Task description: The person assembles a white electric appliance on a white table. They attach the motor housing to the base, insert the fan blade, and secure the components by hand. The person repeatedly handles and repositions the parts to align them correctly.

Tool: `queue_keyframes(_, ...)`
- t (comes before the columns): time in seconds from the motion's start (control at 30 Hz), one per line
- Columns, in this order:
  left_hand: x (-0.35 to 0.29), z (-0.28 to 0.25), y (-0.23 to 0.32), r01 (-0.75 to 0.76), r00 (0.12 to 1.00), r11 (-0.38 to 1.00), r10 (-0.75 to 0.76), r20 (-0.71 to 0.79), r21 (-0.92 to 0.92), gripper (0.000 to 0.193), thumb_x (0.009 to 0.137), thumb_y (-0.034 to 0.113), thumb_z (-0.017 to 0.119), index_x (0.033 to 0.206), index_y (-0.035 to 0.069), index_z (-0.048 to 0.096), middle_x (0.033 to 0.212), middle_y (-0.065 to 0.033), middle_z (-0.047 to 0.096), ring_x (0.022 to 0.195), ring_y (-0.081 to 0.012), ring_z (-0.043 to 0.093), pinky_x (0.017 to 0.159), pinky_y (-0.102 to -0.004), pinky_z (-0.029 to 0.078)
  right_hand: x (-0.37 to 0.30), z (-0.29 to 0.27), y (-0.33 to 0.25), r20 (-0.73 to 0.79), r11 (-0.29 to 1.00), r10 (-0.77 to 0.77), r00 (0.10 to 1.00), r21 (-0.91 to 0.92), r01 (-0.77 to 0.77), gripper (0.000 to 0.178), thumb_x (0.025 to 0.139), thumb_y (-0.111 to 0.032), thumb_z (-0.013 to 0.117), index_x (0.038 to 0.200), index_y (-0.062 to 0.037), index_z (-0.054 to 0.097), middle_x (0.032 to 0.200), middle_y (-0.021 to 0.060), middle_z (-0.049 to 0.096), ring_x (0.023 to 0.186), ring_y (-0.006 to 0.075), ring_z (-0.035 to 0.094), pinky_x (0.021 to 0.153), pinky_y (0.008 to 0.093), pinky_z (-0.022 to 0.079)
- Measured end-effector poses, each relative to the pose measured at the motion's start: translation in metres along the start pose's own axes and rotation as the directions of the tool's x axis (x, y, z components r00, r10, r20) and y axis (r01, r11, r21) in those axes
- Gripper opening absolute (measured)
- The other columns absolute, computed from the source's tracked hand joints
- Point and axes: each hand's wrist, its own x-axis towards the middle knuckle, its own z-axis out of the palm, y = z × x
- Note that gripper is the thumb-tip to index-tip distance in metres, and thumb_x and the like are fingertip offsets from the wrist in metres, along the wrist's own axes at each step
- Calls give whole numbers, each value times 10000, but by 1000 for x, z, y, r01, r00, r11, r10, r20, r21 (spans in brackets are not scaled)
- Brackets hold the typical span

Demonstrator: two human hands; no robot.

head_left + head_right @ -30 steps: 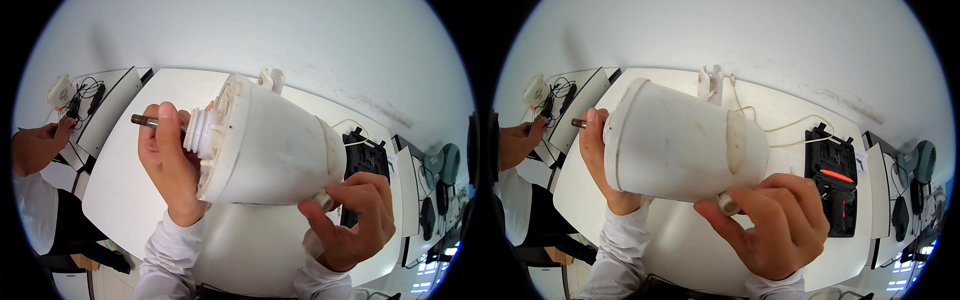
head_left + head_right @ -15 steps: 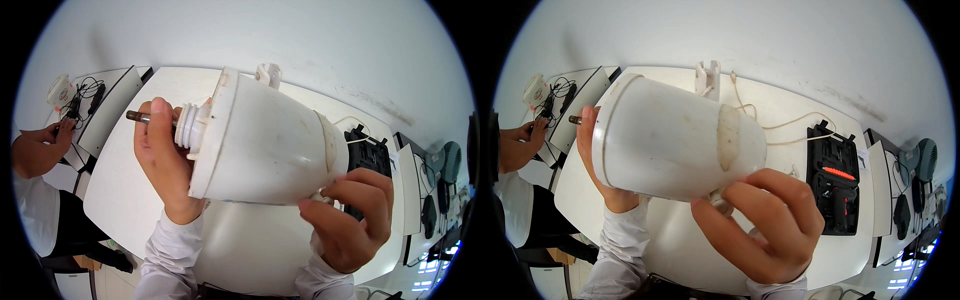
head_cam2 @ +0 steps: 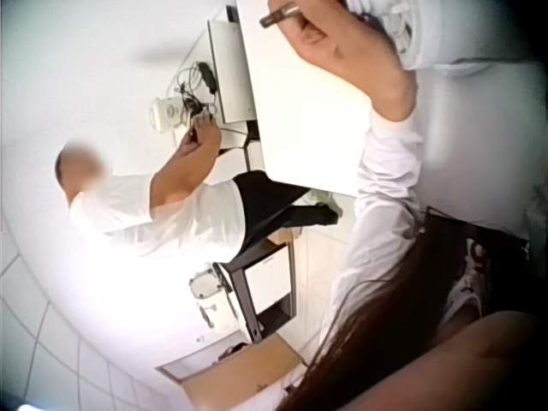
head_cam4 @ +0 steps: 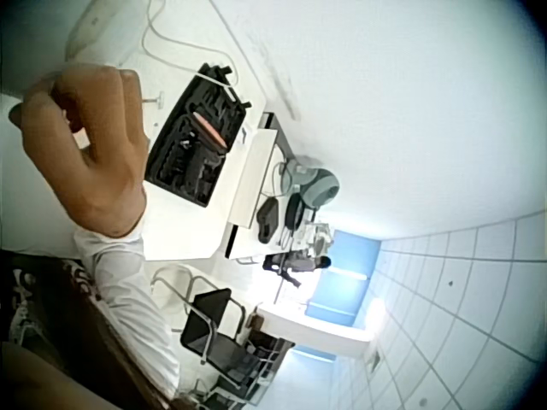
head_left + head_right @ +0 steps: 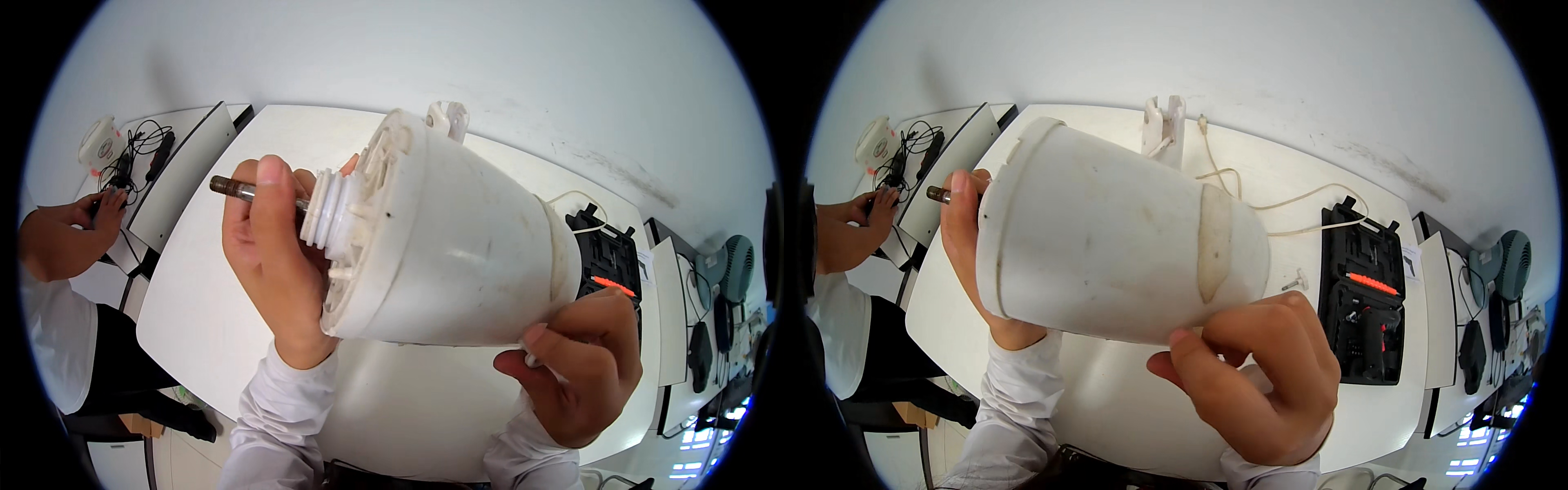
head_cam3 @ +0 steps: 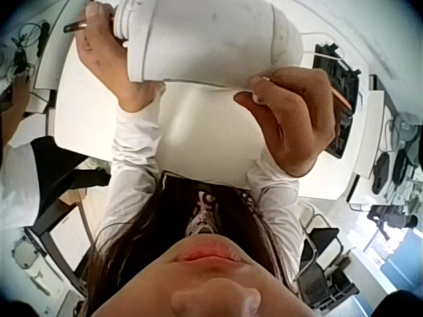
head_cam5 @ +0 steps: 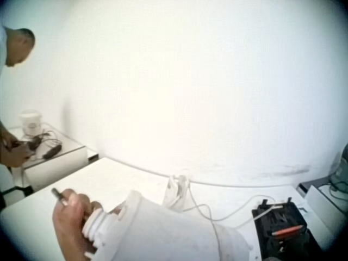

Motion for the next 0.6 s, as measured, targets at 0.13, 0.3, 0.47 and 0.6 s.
queue_keyframes(0.13, -5, 10, 3, -23, 999, 997, 26, 25, -80, 299, 956, 205, 544, 726, 73, 407, 635, -2, 408, 592, -60, 334, 799, -332, 520, -1, 2, 4, 14, 999, -28, 1000, 39, 28, 257, 500, -107, 747, 753, -88, 705, 736, 21, 560, 610, 154, 524, 509, 250, 413)
queue_keyframes(0.3, -7, 10, 1, -78, 993, 988, 88, 74, -136, 279, 965, 174, 542, 741, 52, 429, 669, -1, 429, 621, -47, 360, 863, -377, 528, 3, -10, 6, 69, 999, -26, 997, 23, 24, 270, 517, -118, 757, 780, -82, 705, 765, 38, 567, 655, 159, 533, 499, 242, 393)
queue_keyframes(0.47, -9, 7, -1, -165, 975, 970, 188, 119, -181, 243, 929, 69, 595, 722, 51, 469, 660, 42, 397, 620, -27, 334, 719, -216, 457, -7, -20, 8, 212, 939, 331, 919, -172, -299, 590, 390, -418, 889, 737, -47, 590, 615, 26, 549, 508, 118, 505, 434, 246, 337)
queue_keyframes(0.6, -13, 9, 0, -182, 965, 981, 192, 179, -69, 240, 909, 61, 607, 708, 44, 477, 611, 56, 374, 566, -21, 307, 584, -234, 301, -14, -26, 8, 359, 923, 381, 852, -193, -332, 439, 547, -320, 824, 731, -14, 568, 543, 42, 535, 466, 113, 517, 440, 229, 331)
